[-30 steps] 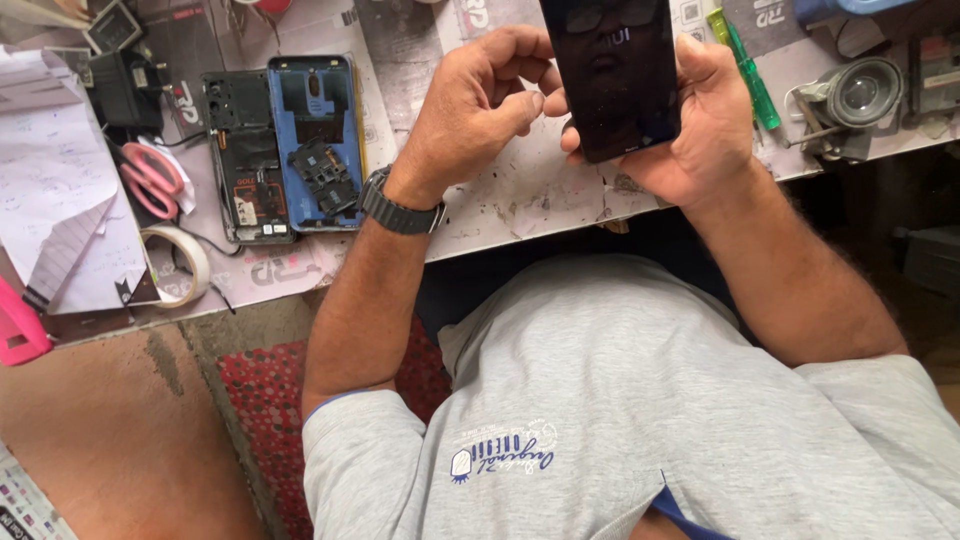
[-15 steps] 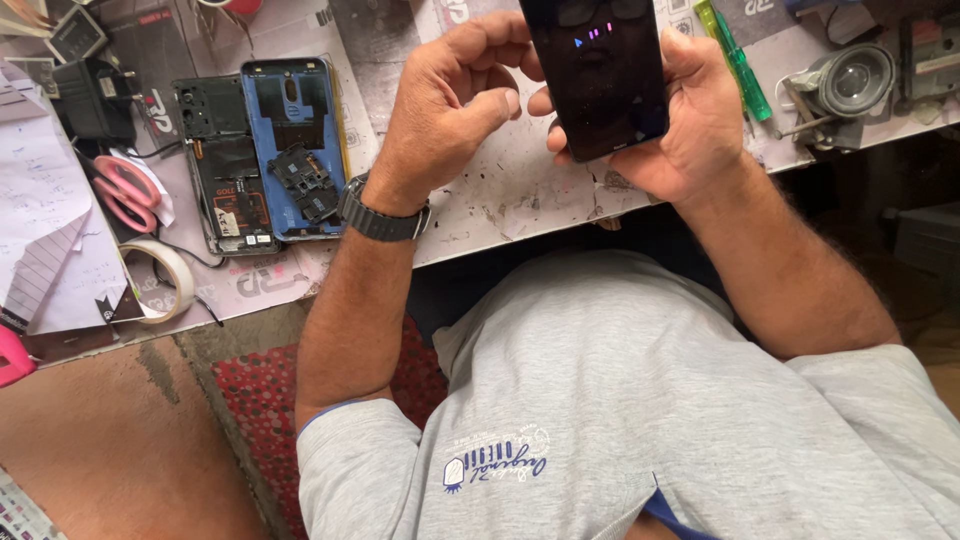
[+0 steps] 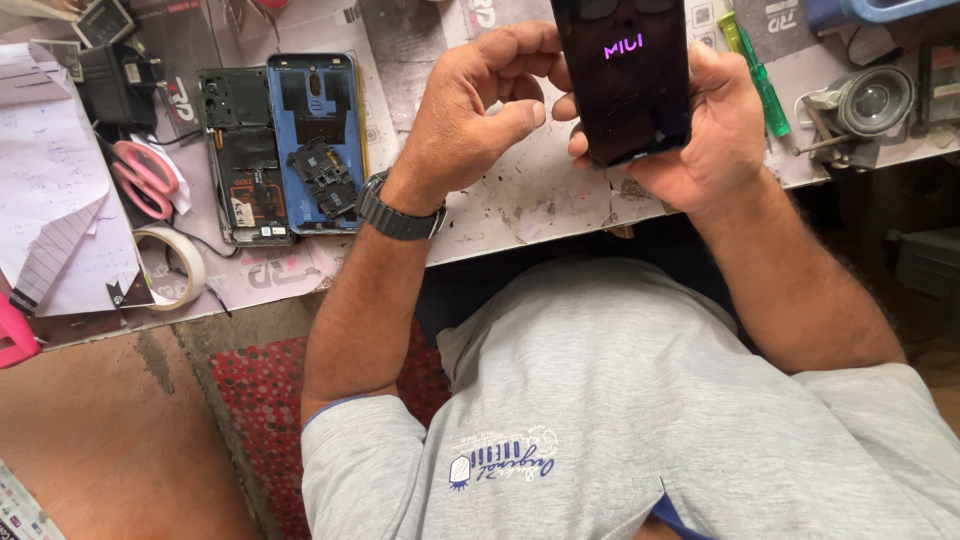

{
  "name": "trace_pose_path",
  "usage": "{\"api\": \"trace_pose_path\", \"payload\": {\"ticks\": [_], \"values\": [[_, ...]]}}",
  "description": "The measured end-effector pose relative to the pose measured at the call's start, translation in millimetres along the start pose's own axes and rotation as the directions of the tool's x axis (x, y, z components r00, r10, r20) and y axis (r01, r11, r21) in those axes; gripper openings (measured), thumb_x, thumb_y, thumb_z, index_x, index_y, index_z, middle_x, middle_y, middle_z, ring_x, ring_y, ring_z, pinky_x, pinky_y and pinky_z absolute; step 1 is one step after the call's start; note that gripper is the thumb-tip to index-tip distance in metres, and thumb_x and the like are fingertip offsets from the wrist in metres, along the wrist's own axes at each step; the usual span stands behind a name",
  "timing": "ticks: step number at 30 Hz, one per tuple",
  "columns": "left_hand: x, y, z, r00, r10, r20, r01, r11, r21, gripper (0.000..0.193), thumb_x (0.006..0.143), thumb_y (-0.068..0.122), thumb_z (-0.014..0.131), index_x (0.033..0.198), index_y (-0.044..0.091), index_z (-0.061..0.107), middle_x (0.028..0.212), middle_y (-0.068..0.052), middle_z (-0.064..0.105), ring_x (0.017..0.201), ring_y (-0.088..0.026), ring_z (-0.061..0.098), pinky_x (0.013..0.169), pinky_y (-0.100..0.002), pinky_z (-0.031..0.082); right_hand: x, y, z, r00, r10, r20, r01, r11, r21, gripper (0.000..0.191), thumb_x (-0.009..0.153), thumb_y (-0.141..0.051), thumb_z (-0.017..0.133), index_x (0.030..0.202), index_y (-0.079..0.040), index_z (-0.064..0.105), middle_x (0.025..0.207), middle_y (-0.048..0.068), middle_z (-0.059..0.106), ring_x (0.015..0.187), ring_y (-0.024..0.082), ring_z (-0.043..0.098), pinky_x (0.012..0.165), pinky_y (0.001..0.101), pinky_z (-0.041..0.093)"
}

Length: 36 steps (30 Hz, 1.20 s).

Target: The person uses a green-handled screwdriver to adjust internal components of a disassembled Redmi smartphone, then powers it on and navigates the touchscreen to open the camera app. The phone boots to the MIUI home screen and the camera interface is accessed.

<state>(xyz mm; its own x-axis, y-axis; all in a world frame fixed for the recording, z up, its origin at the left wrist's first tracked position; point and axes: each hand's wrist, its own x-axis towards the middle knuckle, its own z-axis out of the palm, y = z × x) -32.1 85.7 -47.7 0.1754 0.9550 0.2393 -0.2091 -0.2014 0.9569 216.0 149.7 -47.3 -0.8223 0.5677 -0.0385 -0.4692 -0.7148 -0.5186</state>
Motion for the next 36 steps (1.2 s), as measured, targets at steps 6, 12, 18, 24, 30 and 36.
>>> {"api": "trace_pose_path", "payload": {"ticks": [6, 12, 18, 24, 30, 36], "values": [[-0.3, -0.2, -1.4, 1.000, -0.002, -0.001, 0.002, 1.000, -0.002, 0.050, 0.091, -0.013, 0.054, 0.140, -0.002, 0.059, 0.124, -0.015, 0.072, 0.106, -0.014, 0.071, 0.084, -0.025, 0.063, -0.1, 0.9, 0.8, 1.000, -0.003, -0.013, 0.003, 0.999, -0.048, 0.061, 0.112, -0.041, 0.042, 0.147, 0.007, 0.052, 0.133, 0.025, 0.063, 0.115, 0.037, 0.067, 0.091, 0.0518, 0.061], [-0.8, -3.4, -2.5, 1.000, 0.022, 0.002, -0.022, 1.000, -0.006, 0.048, 0.093, -0.013, 0.055, 0.140, -0.002, 0.059, 0.127, -0.015, 0.072, 0.110, -0.016, 0.072, 0.091, -0.028, 0.064, -0.3, 1.4, -0.2, 1.000, -0.003, 0.004, 0.003, 0.999, -0.047, 0.056, 0.113, -0.040, 0.042, 0.143, 0.006, 0.053, 0.131, 0.025, 0.064, 0.116, 0.037, 0.068, 0.093, 0.0518, 0.061], [-0.6, -4.1, -3.0, 1.000, 0.023, 0.005, -0.023, 1.000, -0.004, 0.049, 0.092, -0.013, 0.055, 0.139, -0.002, 0.060, 0.125, -0.015, 0.072, 0.107, -0.016, 0.072, 0.088, -0.027, 0.064, -0.9, 1.8, -1.5, 1.000, 0.000, -0.009, 0.000, 0.999, -0.041, 0.057, 0.113, -0.040, 0.041, 0.144, 0.006, 0.053, 0.133, 0.025, 0.063, 0.117, 0.036, 0.068, 0.094, 0.0510, 0.061], [-1.1, -0.2, -3.1, 1.000, 0.012, 0.006, -0.012, 1.000, 0.022, 0.049, 0.091, -0.011, 0.056, 0.138, -0.002, 0.061, 0.124, -0.015, 0.073, 0.106, -0.016, 0.072, 0.085, -0.026, 0.063, -0.5, 2.1, -1.4, 1.000, -0.006, -0.009, 0.006, 0.999, -0.043, 0.059, 0.113, -0.040, 0.041, 0.146, 0.007, 0.053, 0.134, 0.025, 0.063, 0.117, 0.037, 0.068, 0.094, 0.0507, 0.061], [-1.1, 0.5, -3.5, 1.000, 0.009, 0.006, -0.009, 0.999, 0.030, 0.049, 0.090, -0.010, 0.057, 0.138, -0.002, 0.061, 0.125, -0.015, 0.072, 0.108, -0.017, 0.072, 0.085, -0.027, 0.063, 0.0, 2.5, -1.4, 1.000, -0.008, -0.015, 0.007, 0.997, -0.083, 0.062, 0.113, -0.041, 0.040, 0.149, 0.008, 0.050, 0.137, 0.026, 0.061, 0.116, 0.037, 0.067, 0.093, 0.0503, 0.061], [-2.4, 0.0, -4.2, 1.000, 0.013, 0.012, -0.014, 0.999, 0.030, 0.049, 0.091, -0.011, 0.056, 0.139, -0.001, 0.061, 0.127, -0.015, 0.072, 0.110, -0.017, 0.072, 0.088, -0.027, 0.063, -0.2, 1.7, -0.7, 1.000, -0.006, -0.004, 0.005, 0.997, -0.082, 0.062, 0.112, -0.041, 0.039, 0.149, 0.008, 0.050, 0.138, 0.026, 0.061, 0.117, 0.037, 0.068, 0.093, 0.0502, 0.061]]}}
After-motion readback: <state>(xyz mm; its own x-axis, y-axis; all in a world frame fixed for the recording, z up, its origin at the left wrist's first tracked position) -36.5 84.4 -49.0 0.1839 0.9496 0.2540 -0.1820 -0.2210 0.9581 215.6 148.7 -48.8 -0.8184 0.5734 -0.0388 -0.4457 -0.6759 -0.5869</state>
